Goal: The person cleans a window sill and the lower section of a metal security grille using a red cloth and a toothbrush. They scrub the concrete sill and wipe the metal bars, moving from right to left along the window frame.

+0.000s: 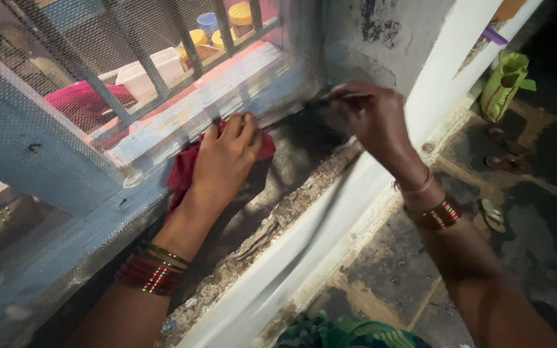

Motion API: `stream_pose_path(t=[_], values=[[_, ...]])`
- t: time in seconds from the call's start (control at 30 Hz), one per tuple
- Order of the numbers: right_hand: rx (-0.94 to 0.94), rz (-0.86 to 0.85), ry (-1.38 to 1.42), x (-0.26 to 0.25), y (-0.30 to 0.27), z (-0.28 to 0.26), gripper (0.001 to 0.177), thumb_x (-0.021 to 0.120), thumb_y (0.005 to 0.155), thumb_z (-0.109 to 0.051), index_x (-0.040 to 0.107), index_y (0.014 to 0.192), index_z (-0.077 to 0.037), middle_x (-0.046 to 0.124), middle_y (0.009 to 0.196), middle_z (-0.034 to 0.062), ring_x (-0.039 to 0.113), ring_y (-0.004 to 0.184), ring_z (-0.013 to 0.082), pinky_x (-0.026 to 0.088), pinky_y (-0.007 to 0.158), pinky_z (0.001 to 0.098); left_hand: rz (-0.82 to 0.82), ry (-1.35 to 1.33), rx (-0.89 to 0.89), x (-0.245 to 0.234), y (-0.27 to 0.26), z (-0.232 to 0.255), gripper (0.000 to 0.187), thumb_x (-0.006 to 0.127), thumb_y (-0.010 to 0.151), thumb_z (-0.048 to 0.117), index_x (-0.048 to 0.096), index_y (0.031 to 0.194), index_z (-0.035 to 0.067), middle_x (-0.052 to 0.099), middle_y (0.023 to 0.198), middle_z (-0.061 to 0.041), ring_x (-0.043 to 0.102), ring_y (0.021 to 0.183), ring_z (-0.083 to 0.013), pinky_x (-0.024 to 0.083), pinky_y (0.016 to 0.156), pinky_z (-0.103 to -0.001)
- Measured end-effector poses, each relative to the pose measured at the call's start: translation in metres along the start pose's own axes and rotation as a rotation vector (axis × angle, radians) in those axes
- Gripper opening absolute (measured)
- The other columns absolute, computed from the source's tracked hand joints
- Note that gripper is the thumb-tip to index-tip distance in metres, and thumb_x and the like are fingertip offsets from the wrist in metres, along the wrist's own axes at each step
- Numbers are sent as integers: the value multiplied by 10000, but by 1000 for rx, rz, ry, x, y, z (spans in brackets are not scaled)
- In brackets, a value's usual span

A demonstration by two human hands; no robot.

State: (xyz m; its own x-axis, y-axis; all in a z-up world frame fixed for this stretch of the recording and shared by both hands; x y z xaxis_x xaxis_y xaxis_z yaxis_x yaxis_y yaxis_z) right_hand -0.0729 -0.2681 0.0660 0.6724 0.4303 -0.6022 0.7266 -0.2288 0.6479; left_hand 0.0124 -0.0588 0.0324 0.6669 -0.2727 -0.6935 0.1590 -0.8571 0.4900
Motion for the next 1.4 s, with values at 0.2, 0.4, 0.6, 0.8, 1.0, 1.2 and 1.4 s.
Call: stream_pose_path(t=[0.2, 0.4, 0.6, 0.8, 1.0, 1.2, 1.4], values=[[-121, 44, 115, -19, -13, -21, 197, 728, 948, 73, 765, 1094, -52, 765, 1071, 81, 756, 931, 213, 615, 791, 303, -82, -26, 53, 2, 4, 3, 493, 627, 796, 213, 659, 1263, 58, 559, 1409, -62, 503, 1275, -246, 519, 880, -403], [-252, -314, 437, 20, -11, -36, 239, 732, 881, 90, 764, 1034, -90, 770, 1121, 59, 753, 1088, 210, 603, 902, 302, -81, 48, 3, 5, 4, 1, 481, 596, 853, 226, 664, 1287, 32, 592, 1375, -80, 531, 1225, -230, 517, 869, -370], [-157, -282, 454, 22, 6, -6, 169, 723, 905, 54, 768, 1012, -68, 775, 1125, 84, 730, 1159, 249, 622, 980, 345, -71, 38, -5, 2, 5, 1, 445, 585, 858, 224, 670, 1261, 57, 598, 1357, -84, 552, 1183, -233, 519, 844, -375], [-176, -241, 483, 21, 12, 9, 165, 717, 922, 57, 756, 1027, -63, 775, 1103, 78, 751, 1114, 234, 621, 933, 334, -93, 47, -8, 2, 4, 0, 448, 588, 863, 229, 681, 1268, 60, 606, 1333, -75, 564, 1100, -216, 516, 814, -363], [-2, -5, 136, -12, 8, 21, 152, 732, 955, 53, 799, 1033, -59, 792, 1037, 100, 752, 843, 235, 626, 725, 334, -56, 44, -22, 8, 3, -1, 440, 587, 857, 228, 688, 1262, 87, 609, 1327, -54, 567, 1057, -206, 512, 792, -356], [-182, 70, 110, -19, -11, -18, 129, 746, 952, 46, 764, 1039, -47, 762, 1014, 102, 747, 880, 196, 620, 752, 266, -129, 31, -22, 12, 4, -1, 433, 589, 858, 227, 686, 1259, 96, 612, 1317, -44, 575, 1050, -217, 512, 774, -364], [-128, 148, -263, -22, -9, 0, 195, 693, 1036, 119, 799, 1022, -44, 793, 982, 119, 738, 732, 197, 536, 551, 292, -68, 30, -10, 8, 1, 0, 445, 593, 860, 225, 696, 1267, 80, 619, 1327, -53, 572, 1040, -208, 508, 789, -356]])
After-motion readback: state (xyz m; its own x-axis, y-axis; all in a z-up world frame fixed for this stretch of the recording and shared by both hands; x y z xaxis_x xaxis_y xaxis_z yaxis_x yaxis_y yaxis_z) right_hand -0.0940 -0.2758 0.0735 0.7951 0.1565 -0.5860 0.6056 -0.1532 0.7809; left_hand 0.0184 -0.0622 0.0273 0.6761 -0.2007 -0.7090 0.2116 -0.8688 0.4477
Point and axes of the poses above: each hand's wrist, its own y-axis towards the middle knuckle, its own x-axis out of the palm, z = x × y, the point moved 7 cm from there along y, towards the middle knuckle
